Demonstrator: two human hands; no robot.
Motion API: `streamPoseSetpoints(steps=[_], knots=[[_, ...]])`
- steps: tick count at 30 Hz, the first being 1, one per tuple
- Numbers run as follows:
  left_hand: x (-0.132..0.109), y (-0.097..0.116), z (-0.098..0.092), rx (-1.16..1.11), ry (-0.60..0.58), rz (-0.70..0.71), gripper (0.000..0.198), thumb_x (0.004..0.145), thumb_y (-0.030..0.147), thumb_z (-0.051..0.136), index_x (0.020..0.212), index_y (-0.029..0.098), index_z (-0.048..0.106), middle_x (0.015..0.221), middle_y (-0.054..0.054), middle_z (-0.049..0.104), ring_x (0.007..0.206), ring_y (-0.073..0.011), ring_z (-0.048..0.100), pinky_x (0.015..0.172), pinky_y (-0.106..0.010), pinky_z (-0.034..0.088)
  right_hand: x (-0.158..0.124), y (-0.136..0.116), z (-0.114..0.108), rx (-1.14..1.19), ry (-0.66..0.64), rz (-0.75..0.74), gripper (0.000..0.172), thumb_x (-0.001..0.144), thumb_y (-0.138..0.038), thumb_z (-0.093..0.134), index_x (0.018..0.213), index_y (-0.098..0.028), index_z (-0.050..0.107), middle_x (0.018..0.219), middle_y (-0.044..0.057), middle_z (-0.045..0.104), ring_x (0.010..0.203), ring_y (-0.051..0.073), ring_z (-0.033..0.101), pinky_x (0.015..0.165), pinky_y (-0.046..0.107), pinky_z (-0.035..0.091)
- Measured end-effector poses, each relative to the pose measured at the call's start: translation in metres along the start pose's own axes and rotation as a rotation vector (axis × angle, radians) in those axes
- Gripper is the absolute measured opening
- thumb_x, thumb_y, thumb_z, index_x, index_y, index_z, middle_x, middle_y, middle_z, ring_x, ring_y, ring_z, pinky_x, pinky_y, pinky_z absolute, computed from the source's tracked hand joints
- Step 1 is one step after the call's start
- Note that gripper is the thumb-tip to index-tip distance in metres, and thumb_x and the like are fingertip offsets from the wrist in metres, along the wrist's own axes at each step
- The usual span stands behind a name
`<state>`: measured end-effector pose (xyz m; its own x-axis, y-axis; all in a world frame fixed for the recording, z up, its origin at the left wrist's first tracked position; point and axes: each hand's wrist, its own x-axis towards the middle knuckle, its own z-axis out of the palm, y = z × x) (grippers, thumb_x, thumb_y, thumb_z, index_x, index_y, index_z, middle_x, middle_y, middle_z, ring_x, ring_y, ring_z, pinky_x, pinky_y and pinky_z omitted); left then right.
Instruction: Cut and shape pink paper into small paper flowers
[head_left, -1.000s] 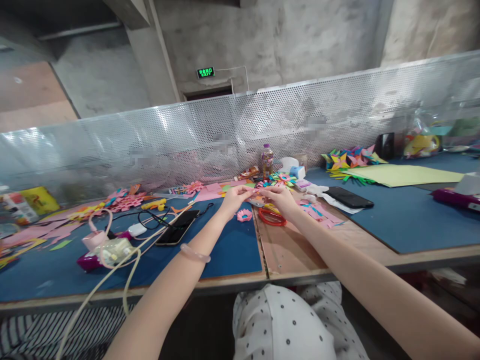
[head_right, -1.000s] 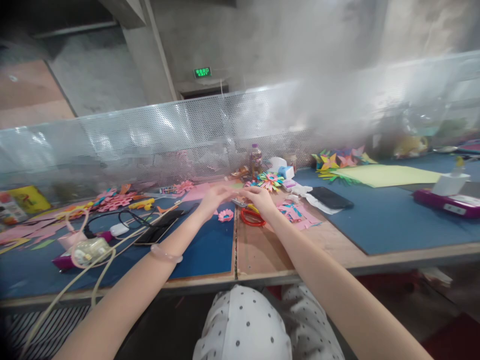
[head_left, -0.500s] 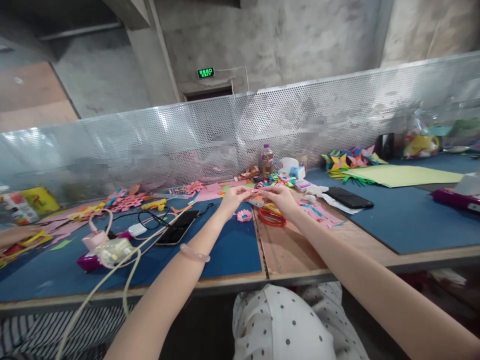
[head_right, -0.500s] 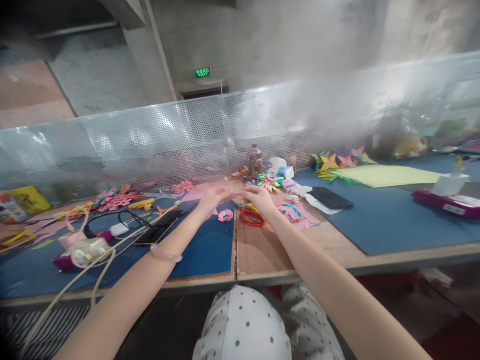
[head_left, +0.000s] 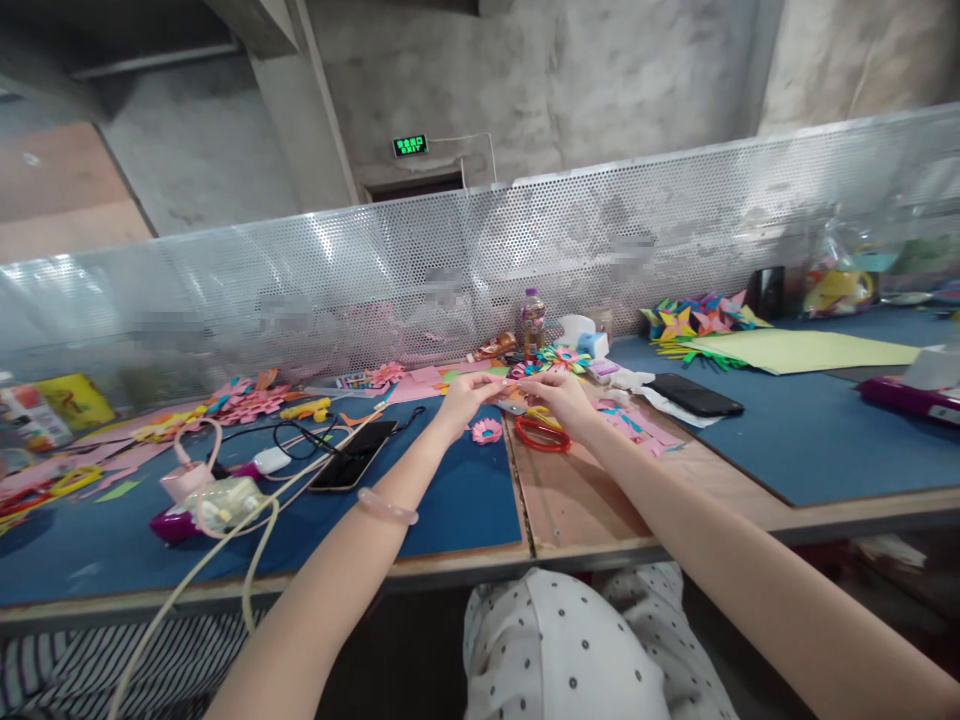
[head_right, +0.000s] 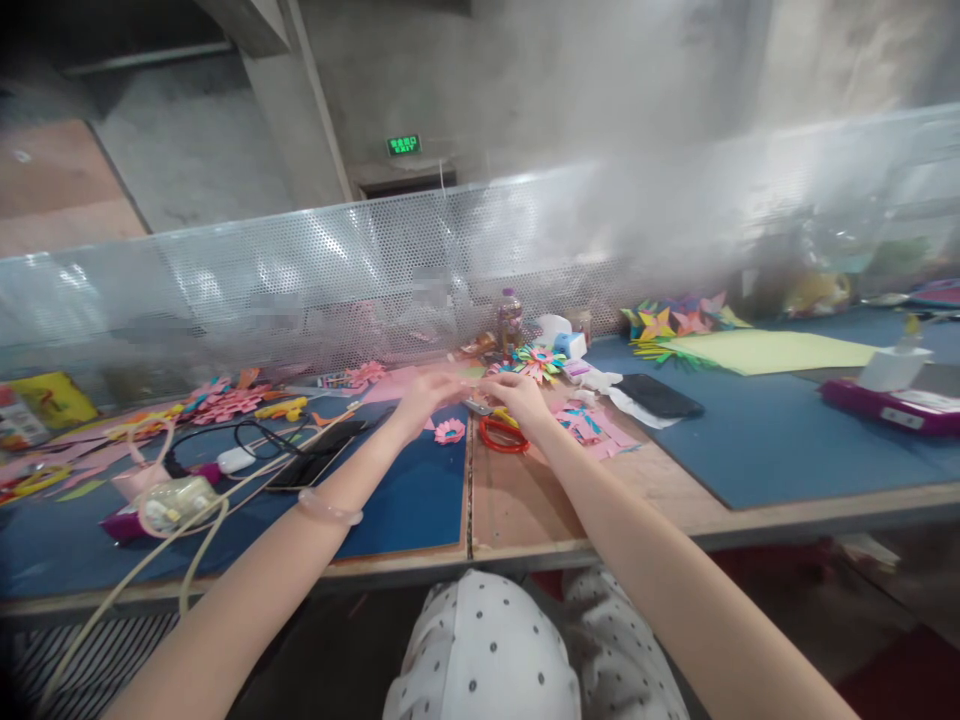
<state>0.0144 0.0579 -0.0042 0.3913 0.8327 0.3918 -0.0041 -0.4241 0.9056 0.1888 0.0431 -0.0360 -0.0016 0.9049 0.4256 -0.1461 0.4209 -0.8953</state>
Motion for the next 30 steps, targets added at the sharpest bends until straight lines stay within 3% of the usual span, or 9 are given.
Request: streamPoseSetpoints(steps=[4, 15, 30], knots=[[-0.0011, 0.0018, 0.0023, 0.017, 0.007, 0.008, 0.023, 0.071, 0.030, 0.064, 0.084, 0.011, 0.067, 0.083, -0.010, 0.070, 0.080, -0.0198, 0.065, 0.080, -0.036, 0.048, -0.0013, -0.0013, 0.0027, -0.037, -0.055, -0.014, 0.033, 0.063, -0.044, 0.069, 0.081, -0.016, 0.069, 0.081, 0.005, 0.066, 0.064, 0.012, 0.056, 0.061, 0.024, 0.045], [0.0010, -0.0053, 0.0030, 0.139, -0.056, -0.054, 0.031, 0.073, 0.039, 0.062, 0.090, 0.013, 0.067, 0.085, -0.010, 0.070, 0.080, -0.0209, 0.065, 0.071, -0.031, 0.048, -0.0014, -0.0002, 0.0023, -0.135, -0.049, -0.070, 0.032, 0.063, -0.047, 0.068, 0.068, -0.016, 0.067, 0.066, 0.001, 0.062, 0.058, 0.011, 0.052, 0.058, 0.024, 0.042], [0.0014, -0.0031, 0.0036, 0.210, -0.018, 0.026, 0.030, 0.073, 0.037, 0.062, 0.087, 0.011, 0.068, 0.078, -0.010, 0.070, 0.074, -0.0201, 0.065, 0.069, -0.030, 0.047, -0.0018, 0.0041, 0.0049, -0.196, -0.057, -0.069, 0.035, 0.065, -0.048, 0.066, 0.079, -0.016, 0.068, 0.069, 0.003, 0.064, 0.058, 0.013, 0.055, 0.056, 0.025, 0.042]])
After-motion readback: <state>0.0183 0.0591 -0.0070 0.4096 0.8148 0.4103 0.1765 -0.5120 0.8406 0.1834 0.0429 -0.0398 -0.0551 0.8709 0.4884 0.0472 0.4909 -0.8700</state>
